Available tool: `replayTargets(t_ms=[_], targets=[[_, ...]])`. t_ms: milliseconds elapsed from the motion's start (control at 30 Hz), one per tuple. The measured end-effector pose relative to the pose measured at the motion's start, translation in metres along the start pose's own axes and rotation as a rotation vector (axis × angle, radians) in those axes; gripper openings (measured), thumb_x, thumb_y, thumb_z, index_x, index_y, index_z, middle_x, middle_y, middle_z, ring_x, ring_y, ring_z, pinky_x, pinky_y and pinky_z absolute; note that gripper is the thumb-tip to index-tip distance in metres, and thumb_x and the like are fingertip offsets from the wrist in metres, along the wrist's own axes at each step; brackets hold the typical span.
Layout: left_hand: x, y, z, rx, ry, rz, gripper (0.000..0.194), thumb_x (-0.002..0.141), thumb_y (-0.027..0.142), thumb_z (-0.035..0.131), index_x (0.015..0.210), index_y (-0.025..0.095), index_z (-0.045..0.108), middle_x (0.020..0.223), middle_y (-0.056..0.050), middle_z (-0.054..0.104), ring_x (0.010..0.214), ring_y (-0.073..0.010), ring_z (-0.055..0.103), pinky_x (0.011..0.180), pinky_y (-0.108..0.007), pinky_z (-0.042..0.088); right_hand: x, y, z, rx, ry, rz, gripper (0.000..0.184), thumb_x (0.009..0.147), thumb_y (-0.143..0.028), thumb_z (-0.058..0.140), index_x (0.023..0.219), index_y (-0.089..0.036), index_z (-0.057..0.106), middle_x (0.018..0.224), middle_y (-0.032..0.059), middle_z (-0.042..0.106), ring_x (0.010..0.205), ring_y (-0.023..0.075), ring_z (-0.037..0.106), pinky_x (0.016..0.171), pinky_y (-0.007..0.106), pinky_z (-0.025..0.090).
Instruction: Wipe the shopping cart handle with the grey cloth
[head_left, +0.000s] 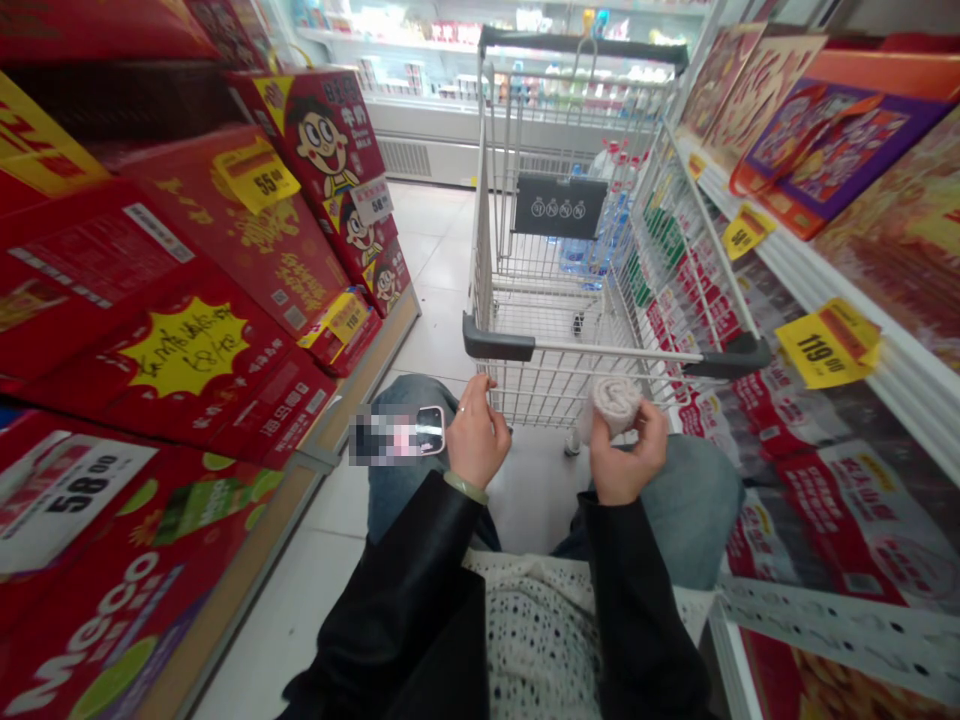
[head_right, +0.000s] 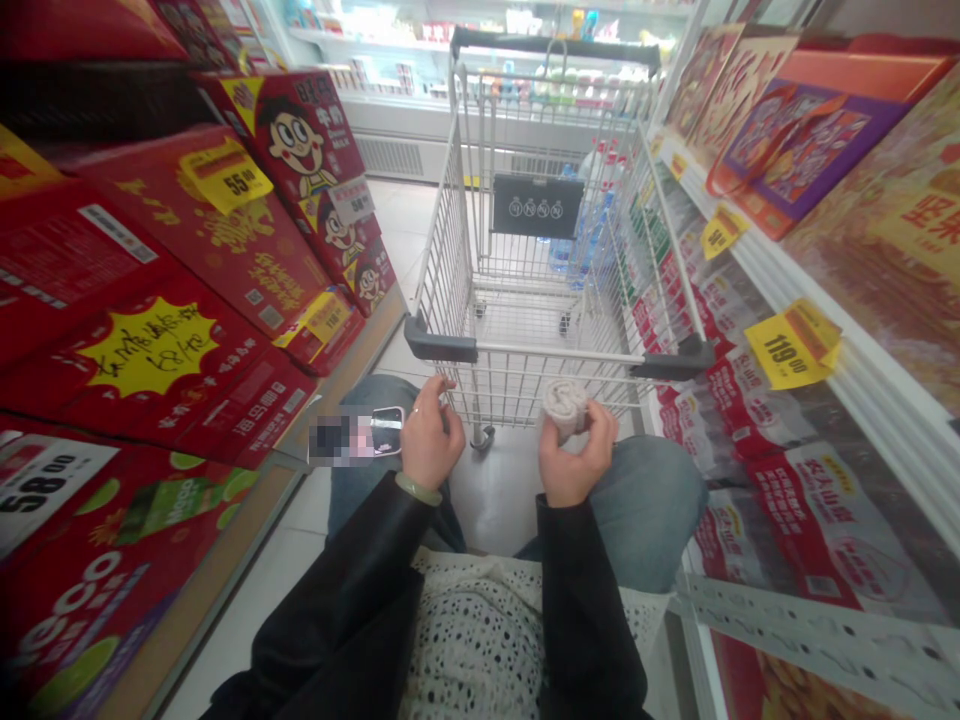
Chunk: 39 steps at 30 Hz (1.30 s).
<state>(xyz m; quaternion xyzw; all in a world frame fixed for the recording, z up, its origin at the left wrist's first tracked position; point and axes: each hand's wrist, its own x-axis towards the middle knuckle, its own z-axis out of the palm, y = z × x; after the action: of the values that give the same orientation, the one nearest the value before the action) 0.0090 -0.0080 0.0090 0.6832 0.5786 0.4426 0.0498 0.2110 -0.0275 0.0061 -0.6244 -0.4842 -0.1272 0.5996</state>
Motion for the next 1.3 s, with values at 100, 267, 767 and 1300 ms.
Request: replayTargets(t_ms=[100,267,767,1300], targets=[[0.000,-0.001,0.000,-0.010,-0.001,0.004,0.053,0.087,0.003,0.046,0.138,0.019,0.046,0.130,-0.012,0.065,0.131,-0.0234,0.060,0.107,-0.037,0.053,0.015,0.032,-0.016,-0.072,0.137,0.098,0.049,0.076,-0.042,0.079,0.114,-0.015,0.064,0.103,0.0096,0.066,0.089,0.0218,0.061,0.078,0.037,0.052],[0.000,-0.001,0.002,-0.013,0.017,0.009,0.053,0.087,0.002,0.046,0.137,0.019,0.046,0.129,-0.012,0.065,0.131,-0.0236,0.060,0.107,-0.037,0.053,0.023,0.050,-0.022,-0.112,0.188,0.143,0.055,0.073,-0.048,0.081,0.113,-0.015,0.064,0.102,0.0103,0.066,0.087,0.0226,0.060,0.074,0.037,0.051],[-0.001,-0.002,0.005,-0.007,0.029,0.009,0.056,0.087,0.003,0.045,0.141,0.019,0.046,0.131,-0.012,0.065,0.133,-0.0247,0.059,0.109,-0.040,0.052,-0.003,-0.027,0.012,0.089,-0.053,-0.076,0.033,0.081,-0.028,0.073,0.111,-0.018,0.060,0.097,0.0062,0.063,0.086,0.0194,0.059,0.080,0.038,0.052],[-0.001,0.000,0.001,0.025,0.002,-0.003,0.055,0.087,0.003,0.046,0.139,0.020,0.046,0.134,-0.012,0.064,0.133,-0.0241,0.059,0.103,-0.037,0.055,0.004,-0.038,0.011,0.083,-0.091,-0.187,0.032,0.082,-0.026,0.069,0.112,-0.020,0.060,0.101,0.0082,0.067,0.093,0.0221,0.064,0.086,0.043,0.054]])
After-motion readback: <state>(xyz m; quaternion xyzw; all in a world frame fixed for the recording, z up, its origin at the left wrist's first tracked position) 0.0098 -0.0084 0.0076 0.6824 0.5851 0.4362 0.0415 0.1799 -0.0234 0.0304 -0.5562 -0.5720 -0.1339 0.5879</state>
